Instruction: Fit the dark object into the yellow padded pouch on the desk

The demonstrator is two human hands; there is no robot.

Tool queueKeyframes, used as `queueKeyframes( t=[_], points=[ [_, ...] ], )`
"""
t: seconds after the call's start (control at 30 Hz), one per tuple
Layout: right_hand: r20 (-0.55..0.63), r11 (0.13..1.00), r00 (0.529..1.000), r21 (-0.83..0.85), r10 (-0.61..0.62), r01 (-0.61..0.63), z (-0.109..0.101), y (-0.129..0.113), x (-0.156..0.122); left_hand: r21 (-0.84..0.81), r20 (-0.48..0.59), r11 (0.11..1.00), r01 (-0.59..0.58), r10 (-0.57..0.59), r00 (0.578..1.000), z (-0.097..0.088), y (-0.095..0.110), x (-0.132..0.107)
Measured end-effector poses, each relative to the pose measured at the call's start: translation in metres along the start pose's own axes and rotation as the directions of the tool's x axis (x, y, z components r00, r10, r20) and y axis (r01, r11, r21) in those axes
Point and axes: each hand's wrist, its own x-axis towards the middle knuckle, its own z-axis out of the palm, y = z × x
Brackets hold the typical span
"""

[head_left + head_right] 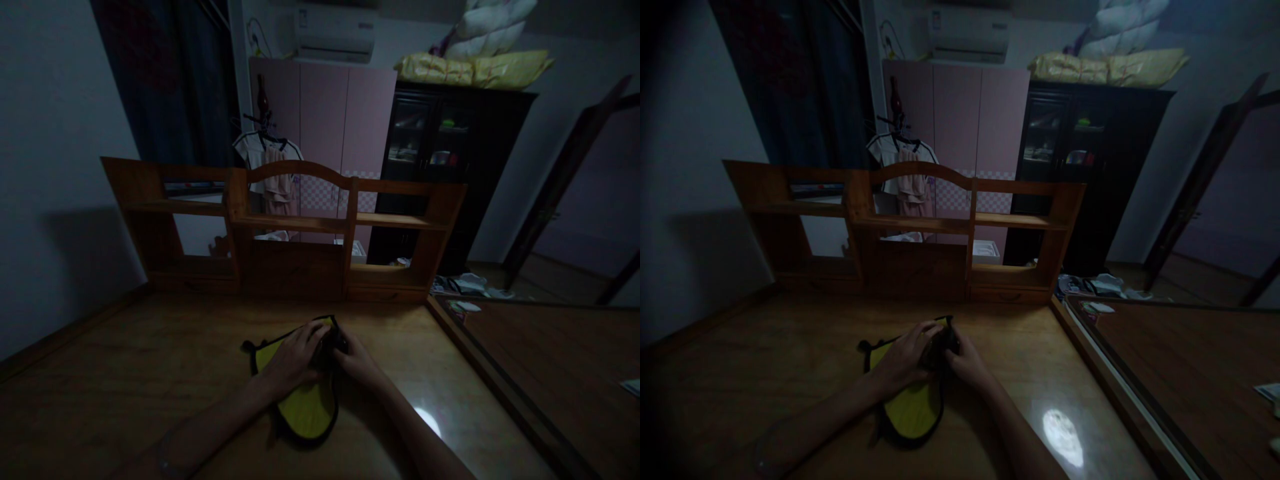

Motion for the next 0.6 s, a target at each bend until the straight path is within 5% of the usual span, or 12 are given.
queueKeyframes(
  t=[0.4,0.6],
  points=[
    [0.028,0.869,0.997,-0.489,-0.068,0.073,-0.006,-0.013,-0.004,-0.057,0.025,0.997,-0.051,0.053,0.998,0.001,-0.004,0.000],
    [0.028,0.841,0.996,-0.534,-0.085,0.087,-0.012,-0.018,-0.005,-0.059,0.026,0.998,-0.030,0.031,0.999,0.000,-0.003,0.001]
  ],
)
